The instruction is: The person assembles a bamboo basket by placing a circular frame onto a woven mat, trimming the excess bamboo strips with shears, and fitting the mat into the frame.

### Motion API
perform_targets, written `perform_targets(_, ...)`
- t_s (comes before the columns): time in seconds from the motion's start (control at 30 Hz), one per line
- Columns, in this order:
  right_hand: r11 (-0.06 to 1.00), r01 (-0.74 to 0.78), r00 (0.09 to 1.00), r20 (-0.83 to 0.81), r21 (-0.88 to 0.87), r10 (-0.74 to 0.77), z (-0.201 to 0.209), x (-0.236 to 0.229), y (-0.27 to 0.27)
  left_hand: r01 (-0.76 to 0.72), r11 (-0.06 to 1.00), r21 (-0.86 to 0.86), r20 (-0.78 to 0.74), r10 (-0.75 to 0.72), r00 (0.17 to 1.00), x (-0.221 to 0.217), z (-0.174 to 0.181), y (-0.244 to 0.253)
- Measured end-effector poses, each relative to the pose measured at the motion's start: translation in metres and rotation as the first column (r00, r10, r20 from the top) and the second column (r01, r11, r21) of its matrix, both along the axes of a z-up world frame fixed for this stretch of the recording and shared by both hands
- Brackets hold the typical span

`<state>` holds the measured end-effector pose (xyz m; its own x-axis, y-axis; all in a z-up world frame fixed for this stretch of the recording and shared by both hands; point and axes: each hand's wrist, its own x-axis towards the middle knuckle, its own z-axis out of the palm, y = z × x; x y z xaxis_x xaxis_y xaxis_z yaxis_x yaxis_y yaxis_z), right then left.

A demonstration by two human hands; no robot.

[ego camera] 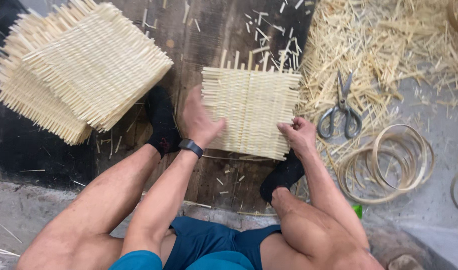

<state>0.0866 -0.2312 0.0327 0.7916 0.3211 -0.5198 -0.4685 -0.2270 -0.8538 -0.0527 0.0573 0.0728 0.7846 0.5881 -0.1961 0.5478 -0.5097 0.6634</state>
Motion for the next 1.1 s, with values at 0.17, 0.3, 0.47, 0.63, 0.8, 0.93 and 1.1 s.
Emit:
perform_targets(0.17,0.999,0.022,1.000,0.009,-0.036,-0.022,0.001,-0.001,0.002,0.787,0.615,0.046,-0.317,-0.739,0.595,0.019,0.021,-0.051)
perform_targets(0.3,0.999,0.042,0.999,0.016,0.008,-0.042,0.004,-0.006,0.005,0.760,0.615,0.210,-0.306,-0.697,0.648,0.012,0.020,-0.054)
perform_targets(0.47,0.992,0.108,0.994,0.017,0.062,-0.109,0.009,-0.014,-0.004,0.745,0.624,0.237,-0.203,-0.718,0.666,0.013,0.024,-0.051)
perform_targets(0.63,0.939,0.344,0.899,0.284,0.011,-0.333,0.004,-0.001,-0.099,0.517,0.811,0.273,0.005,-0.538,0.843,-0.006,0.037,-0.084)
perform_targets(0.8,0.661,0.616,0.663,0.735,-0.428,-0.142,0.007,0.013,-0.234,-0.527,0.569,-0.631,-0.324,0.424,0.846,-0.048,-0.007,-0.147)
perform_targets(0.93,0.417,0.410,0.737,0.564,-0.811,0.372,-0.005,0.009,-0.301,-0.325,-0.121,-0.938,-0.312,0.706,0.636,-0.059,-0.058,-0.149)
perform_targets(1.1,0.604,0.307,0.846,0.501,-0.735,0.180,-0.010,-0.008,-0.312,-0.354,-0.101,-0.930,-0.313,0.724,0.615,-0.065,-0.072,-0.149)
